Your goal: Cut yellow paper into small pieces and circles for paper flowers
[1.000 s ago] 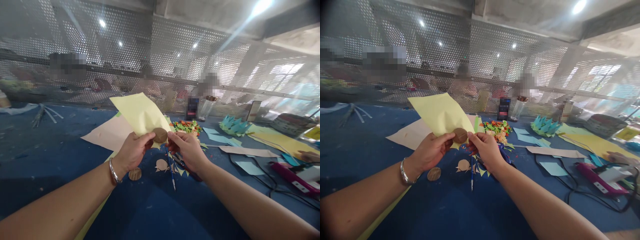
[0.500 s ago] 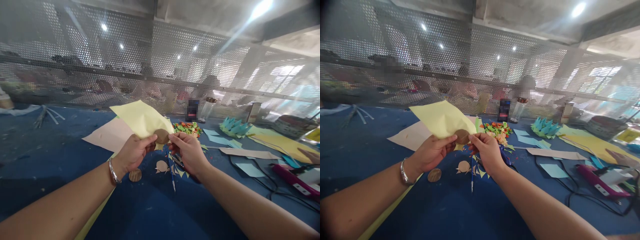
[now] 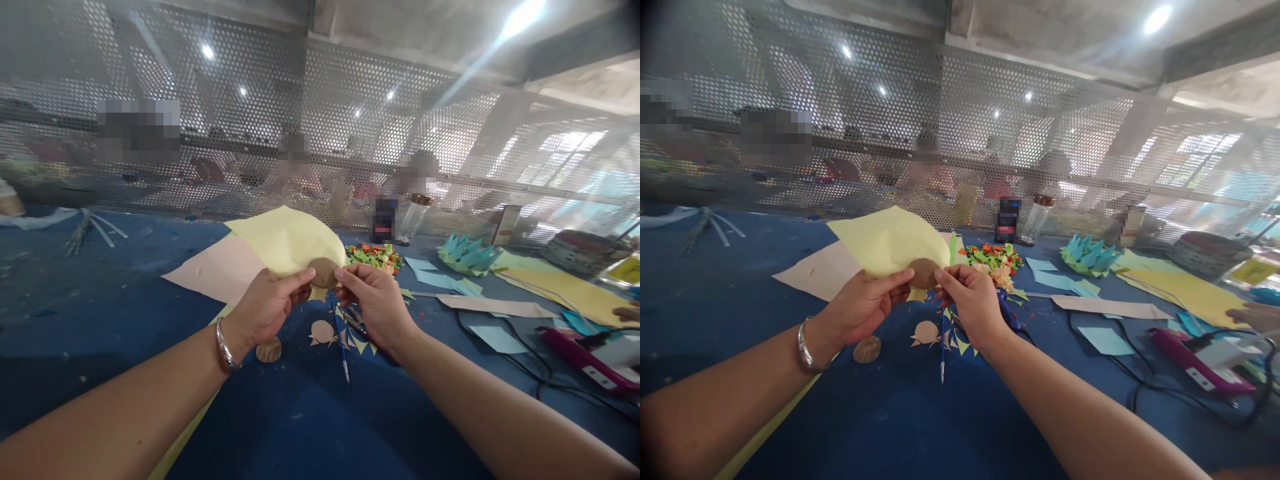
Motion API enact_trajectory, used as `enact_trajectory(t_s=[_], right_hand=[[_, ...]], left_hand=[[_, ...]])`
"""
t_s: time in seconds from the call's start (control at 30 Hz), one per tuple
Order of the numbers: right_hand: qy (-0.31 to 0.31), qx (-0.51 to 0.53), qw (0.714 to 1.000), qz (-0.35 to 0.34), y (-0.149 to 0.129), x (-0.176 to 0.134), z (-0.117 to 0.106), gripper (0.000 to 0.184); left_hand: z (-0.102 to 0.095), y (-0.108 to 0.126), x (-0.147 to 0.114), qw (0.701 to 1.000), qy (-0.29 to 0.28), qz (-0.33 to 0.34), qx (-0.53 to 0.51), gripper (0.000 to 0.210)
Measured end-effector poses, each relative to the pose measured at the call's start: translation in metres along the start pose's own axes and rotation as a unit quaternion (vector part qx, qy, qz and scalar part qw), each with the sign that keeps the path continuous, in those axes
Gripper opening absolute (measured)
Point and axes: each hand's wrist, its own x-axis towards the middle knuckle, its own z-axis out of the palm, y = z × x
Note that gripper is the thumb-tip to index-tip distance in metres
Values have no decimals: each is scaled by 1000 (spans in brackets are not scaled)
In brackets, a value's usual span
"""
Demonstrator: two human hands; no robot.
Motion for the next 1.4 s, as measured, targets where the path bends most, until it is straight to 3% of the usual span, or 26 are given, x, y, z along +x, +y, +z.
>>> enact_trajectory(t_s=[0.17, 0.27, 0.37, 0.5, 0.57, 0.63, 0.7, 0.83, 0.9, 0.97, 1.17, 1.23, 1.33, 1.4], right_hand=[[1, 10, 1000, -12, -4, -1, -1, 28], [-10, 17, 999, -31, -6, -3, -1, 25], [-22, 11, 999, -38, -8, -6, 1, 23], [-47, -74, 995, -42, -11, -4, -4, 25], [-94, -158, 982, -43, -13, 1, -13, 26], [-139, -305, 940, -64, -18, 3, -26, 24], [-157, -466, 866, -91, -23, 1, -38, 21], [-201, -631, 749, -30, -28, -13, -50, 17], [-205, -669, 714, -25, -27, -19, -50, 14], [-205, -686, 698, -22, -25, -22, -48, 14], [-178, -693, 698, -26, -25, -18, -46, 10], [-166, -664, 728, -38, -26, -15, -47, 10], [-135, -574, 804, -79, -28, -13, -47, 12], [-103, -522, 839, -113, -28, -13, -45, 12]], left_hand=[[8, 6, -6, 989, 16, -75, -128, 21], [21, 3, -13, 990, 15, 3, -138, 9], [32, -3, -19, 991, 34, 70, -112, 18], [32, -8, -17, 990, 108, 43, -75, 20], [26, -8, -13, 990, 125, 25, -63, 16], [19, -7, -8, 987, 145, 7, -63, 15], [12, -7, -4, 984, 169, 3, -65, 17], [8, -6, -3, 985, 164, 7, -57, 19], [11, -4, -5, 986, 152, 3, -67, 17], [15, -2, -7, 987, 140, 0, -81, 16], [16, -2, -8, 991, 122, 3, -60, 20], [16, -3, -8, 992, 115, -8, -56, 18], [19, -4, -11, 992, 104, -29, -65, 18], [23, -5, -13, 992, 86, -37, -79, 20]])
